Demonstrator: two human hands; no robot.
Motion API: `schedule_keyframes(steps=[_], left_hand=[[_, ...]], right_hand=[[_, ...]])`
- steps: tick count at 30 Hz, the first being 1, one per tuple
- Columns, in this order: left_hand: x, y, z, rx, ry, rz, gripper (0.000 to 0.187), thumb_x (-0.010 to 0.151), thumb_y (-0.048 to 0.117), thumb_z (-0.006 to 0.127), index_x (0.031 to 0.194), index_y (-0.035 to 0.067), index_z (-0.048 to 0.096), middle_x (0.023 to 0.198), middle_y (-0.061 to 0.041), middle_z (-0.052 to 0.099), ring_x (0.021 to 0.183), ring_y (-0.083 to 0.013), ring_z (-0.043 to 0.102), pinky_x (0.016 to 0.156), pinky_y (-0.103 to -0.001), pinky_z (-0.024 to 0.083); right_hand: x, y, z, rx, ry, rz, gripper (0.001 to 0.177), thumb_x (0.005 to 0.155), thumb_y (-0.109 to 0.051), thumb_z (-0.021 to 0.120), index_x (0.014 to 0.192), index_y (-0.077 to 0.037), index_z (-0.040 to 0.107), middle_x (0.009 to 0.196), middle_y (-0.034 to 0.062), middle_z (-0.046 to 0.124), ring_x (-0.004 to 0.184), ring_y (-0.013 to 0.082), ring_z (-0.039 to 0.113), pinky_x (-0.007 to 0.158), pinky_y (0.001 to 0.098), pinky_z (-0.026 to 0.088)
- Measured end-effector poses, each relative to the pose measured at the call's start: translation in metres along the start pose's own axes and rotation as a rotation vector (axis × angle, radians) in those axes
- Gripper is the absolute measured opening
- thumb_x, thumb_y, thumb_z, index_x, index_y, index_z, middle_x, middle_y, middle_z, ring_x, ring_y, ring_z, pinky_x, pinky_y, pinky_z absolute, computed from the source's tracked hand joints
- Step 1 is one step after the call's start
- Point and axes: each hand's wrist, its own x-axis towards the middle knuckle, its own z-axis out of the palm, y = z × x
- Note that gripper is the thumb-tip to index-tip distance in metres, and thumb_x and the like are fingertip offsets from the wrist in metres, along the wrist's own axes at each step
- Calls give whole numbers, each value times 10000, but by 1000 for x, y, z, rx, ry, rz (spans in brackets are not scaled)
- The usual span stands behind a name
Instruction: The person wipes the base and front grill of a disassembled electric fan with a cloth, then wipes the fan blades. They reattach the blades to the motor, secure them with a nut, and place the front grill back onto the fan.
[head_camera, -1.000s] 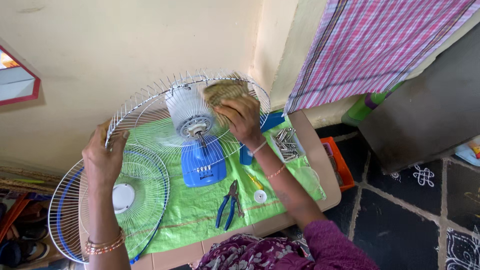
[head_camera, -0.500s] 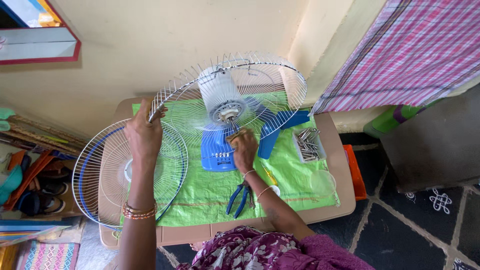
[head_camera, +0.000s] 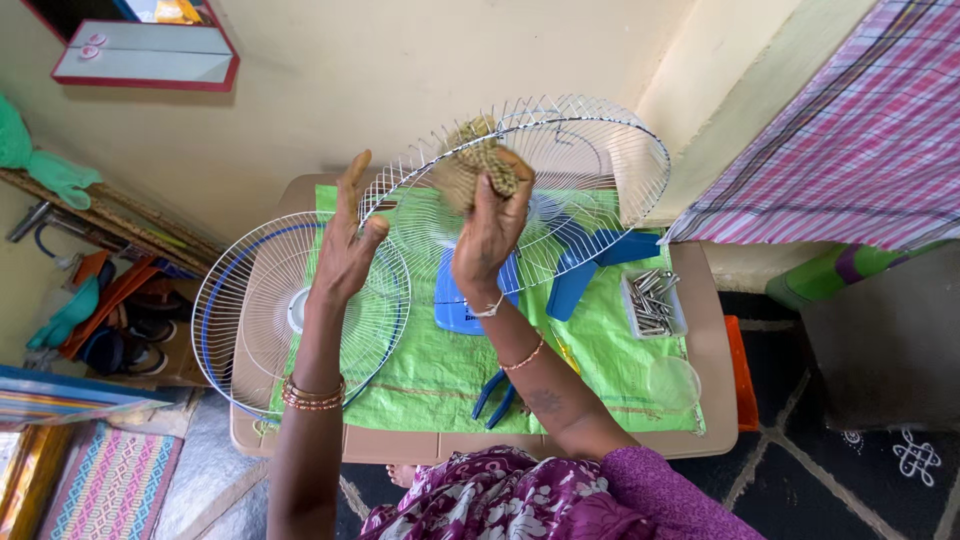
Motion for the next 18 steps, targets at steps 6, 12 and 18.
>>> schedule_keyframes(steps=[6, 12, 18], left_hand=[[-2, -13, 3, -221, 10, 57, 1109, 906, 936, 168, 1650, 128, 323, 1706, -164, 374, 1613, -375, 332, 1275, -533, 322], [-20, -26, 14, -158, 262, -32, 1009, 982, 841, 285, 1618, 58, 311, 1593, -188, 453, 1483, -335, 469, 1211, -509, 390], [-137, -93, 54, 71, 533, -35, 359, 1175, 266, 483, 1458, 46, 503, 1329, -178, 659, 1278, -263, 645, 1109, -446, 531]], right_hand=[[-26, 40, -15, -810, -713, -356, 188, 993, -19, 586, 1156, -104, 621, 1212, 75, 633, 1200, 276, 635, 1080, 378, 500], [-116, 82, -142, -1009, -914, 164, 184, 981, 18, 596, 1120, -99, 624, 1169, 80, 675, 1139, 242, 656, 946, 355, 590], [-184, 15, -268, -984, -367, 717, 221, 979, -34, 560, 1176, -85, 646, 1146, 92, 721, 1048, 229, 693, 894, 338, 571]])
